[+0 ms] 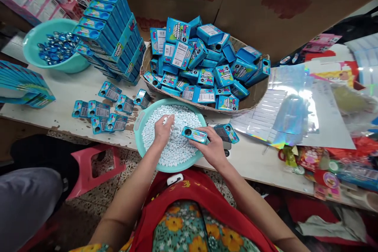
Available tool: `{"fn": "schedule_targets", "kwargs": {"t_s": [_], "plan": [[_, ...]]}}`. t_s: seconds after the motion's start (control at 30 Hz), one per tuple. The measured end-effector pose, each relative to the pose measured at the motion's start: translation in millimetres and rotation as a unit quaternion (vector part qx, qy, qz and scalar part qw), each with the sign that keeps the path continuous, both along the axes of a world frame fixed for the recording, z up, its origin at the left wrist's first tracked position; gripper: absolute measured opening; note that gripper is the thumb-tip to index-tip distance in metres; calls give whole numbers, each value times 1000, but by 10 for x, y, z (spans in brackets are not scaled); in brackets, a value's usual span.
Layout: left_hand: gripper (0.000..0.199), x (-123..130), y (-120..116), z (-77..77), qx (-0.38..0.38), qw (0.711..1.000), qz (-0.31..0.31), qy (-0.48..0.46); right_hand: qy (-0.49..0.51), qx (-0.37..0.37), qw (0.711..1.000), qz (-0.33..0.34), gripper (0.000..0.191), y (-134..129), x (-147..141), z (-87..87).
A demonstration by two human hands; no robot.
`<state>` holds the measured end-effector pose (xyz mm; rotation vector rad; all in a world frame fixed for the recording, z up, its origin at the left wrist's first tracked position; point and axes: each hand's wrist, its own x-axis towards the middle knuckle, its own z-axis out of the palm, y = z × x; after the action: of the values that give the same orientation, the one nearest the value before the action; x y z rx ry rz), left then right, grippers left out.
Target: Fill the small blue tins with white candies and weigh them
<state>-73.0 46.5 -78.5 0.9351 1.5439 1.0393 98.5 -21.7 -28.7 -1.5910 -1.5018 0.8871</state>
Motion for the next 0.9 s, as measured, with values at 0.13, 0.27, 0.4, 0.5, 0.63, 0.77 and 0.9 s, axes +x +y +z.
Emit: {"fn": "schedule_targets", "kwargs": {"t_s": [0.13, 0.27, 0.4, 0.5, 0.63, 0.77, 0.9], "plan": [[28, 115, -87, 506, 16, 975, 53, -215, -30, 10, 997, 65, 29, 37, -160, 55], [21, 181, -136, 753, 104, 957, 93, -253, -61, 23, 992, 104, 30, 68, -316, 133], [20, 181, -90, 810, 136, 946, 125, -266, -68, 40, 993, 91, 31, 97, -343, 222], [25, 183, -35, 840, 103, 946, 132, -277, -71, 39, 992, 96, 30, 130, -325, 244], [30, 197, 2, 871, 88, 949, 134, -271, -61, 33, 994, 88, 29, 174, -311, 247], [33, 206, 11, 885, 88, 959, 131, -236, -52, 36, 995, 83, 29, 194, -317, 259], [29, 215, 30, 898, 87, 962, 139, -219, -50, 40, 994, 86, 30, 208, -328, 251]]}}
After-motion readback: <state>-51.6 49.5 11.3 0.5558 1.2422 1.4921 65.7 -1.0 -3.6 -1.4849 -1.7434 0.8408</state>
